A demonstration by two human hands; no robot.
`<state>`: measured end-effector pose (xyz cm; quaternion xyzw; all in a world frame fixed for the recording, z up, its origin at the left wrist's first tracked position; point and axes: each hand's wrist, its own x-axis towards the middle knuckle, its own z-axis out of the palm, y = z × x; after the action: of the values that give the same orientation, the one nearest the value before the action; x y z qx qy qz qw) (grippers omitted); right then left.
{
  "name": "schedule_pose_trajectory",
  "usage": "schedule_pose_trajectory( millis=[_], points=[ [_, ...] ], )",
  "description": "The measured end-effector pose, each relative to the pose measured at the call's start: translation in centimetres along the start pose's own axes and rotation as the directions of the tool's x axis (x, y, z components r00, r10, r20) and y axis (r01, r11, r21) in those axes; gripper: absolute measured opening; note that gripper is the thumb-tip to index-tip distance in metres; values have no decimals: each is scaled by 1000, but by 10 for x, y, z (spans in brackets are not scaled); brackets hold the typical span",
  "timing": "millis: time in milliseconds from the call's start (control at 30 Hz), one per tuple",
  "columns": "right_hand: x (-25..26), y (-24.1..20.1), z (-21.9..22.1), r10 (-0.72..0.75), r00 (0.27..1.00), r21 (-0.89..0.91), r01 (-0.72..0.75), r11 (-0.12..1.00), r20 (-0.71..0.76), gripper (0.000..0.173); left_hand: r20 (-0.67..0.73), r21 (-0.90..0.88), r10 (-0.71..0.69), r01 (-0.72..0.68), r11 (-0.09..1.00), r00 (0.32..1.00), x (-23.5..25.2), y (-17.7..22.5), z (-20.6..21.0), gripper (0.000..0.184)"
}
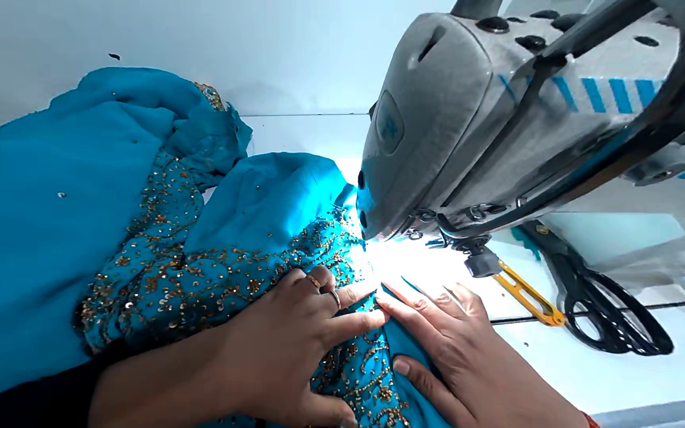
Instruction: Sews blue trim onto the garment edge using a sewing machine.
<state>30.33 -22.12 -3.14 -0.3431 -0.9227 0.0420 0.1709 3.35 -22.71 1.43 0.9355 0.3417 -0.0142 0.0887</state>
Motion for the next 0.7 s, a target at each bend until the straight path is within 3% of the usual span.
schedule_pose_trajectory(
  millis=[700],
  points=[
    [13,5,4,22,999,-13,-23,1000,-40,62,45,-46,-16,18,999,999,8,-14,-5,94]
  ],
)
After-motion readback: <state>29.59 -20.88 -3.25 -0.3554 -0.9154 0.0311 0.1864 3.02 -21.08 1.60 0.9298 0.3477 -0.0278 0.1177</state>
